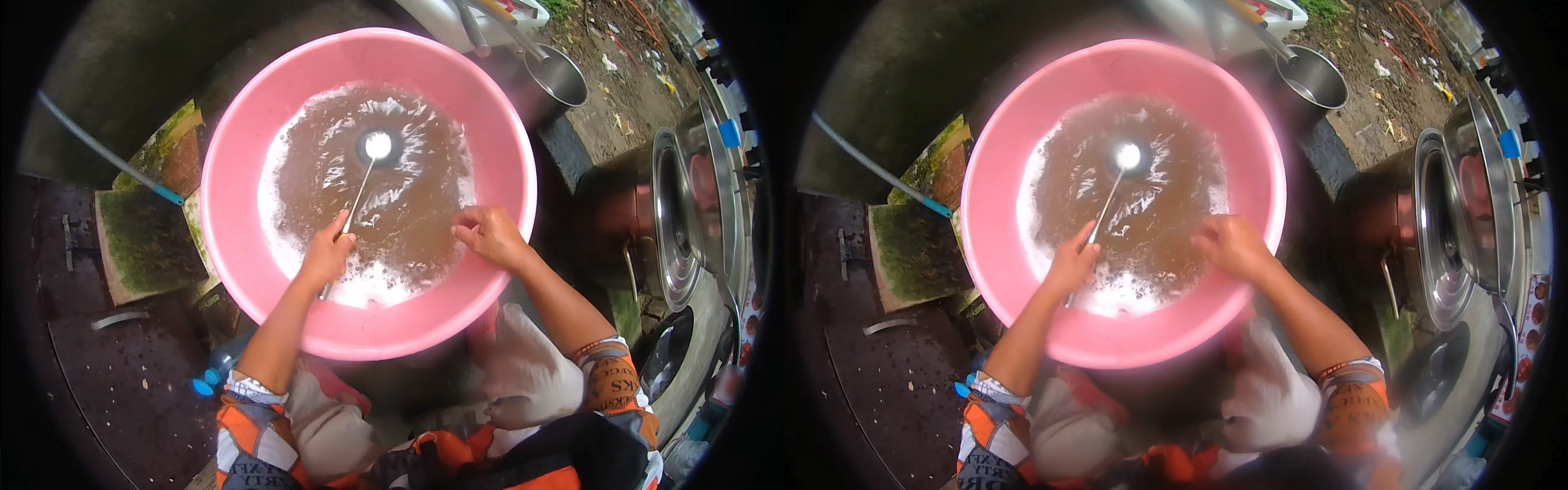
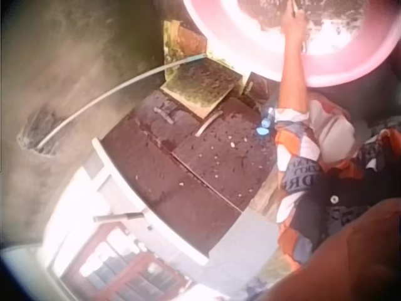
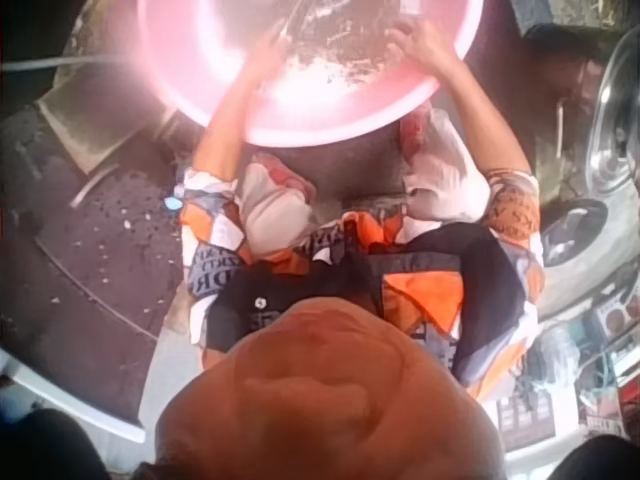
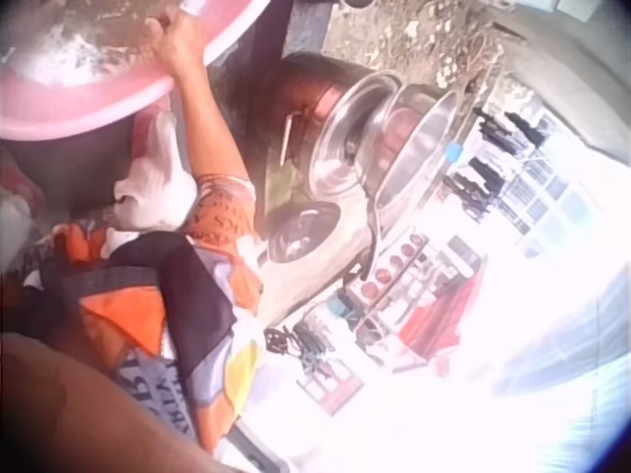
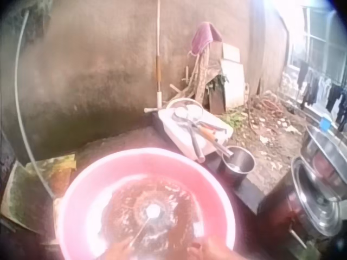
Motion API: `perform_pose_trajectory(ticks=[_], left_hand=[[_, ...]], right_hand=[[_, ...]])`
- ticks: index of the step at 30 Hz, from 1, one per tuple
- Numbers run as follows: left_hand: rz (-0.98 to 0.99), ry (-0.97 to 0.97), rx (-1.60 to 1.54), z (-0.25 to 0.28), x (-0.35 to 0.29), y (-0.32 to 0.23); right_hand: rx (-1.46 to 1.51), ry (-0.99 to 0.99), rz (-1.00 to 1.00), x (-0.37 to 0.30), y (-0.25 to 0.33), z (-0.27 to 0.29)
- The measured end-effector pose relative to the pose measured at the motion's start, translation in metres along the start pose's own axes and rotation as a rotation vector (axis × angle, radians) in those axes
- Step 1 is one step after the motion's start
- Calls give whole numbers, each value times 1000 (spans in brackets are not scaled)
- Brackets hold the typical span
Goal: The person washes a ladle and a frying pan in a pink basin filled with soapy water using a steel wool scrubber. They rinse the items under a running tap and place them aside.
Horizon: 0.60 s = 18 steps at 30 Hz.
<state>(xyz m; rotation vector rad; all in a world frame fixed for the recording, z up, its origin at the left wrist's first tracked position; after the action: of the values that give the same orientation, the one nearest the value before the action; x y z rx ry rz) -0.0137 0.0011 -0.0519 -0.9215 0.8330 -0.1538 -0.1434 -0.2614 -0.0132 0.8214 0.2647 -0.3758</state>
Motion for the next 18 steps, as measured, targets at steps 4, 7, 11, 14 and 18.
perform_pose_trajectory(ticks=[4,7,11,14,18], left_hand=[[-218,-161,95,-5,7,16],[-44,-48,47,-1,7,1],[-66,-106,-16,-6,4,6],[-119,-91,44,-5,11,14],[-100,-80,61,-8,12,12]], right_hand=[[19,-48,89,1,1,-2],[22,-25,44,-5,-1,-2],[5,-32,32,-1,1,-2],[37,7,5,-3,2,-1],[12,-53,98,-1,-3,-5]])
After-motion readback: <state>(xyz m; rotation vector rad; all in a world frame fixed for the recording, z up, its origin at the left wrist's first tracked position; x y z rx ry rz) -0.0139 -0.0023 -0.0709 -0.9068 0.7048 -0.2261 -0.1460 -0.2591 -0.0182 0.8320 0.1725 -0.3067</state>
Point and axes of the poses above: each hand's wrist, its own x-axis towards the middle knuckle, its own z-axis out of the back of the hand, y = z × x, the point moved 2 cm from there along x, towards the middle knuckle, and after that the axes turned 1 degree about -z, right-handed, at the moved point
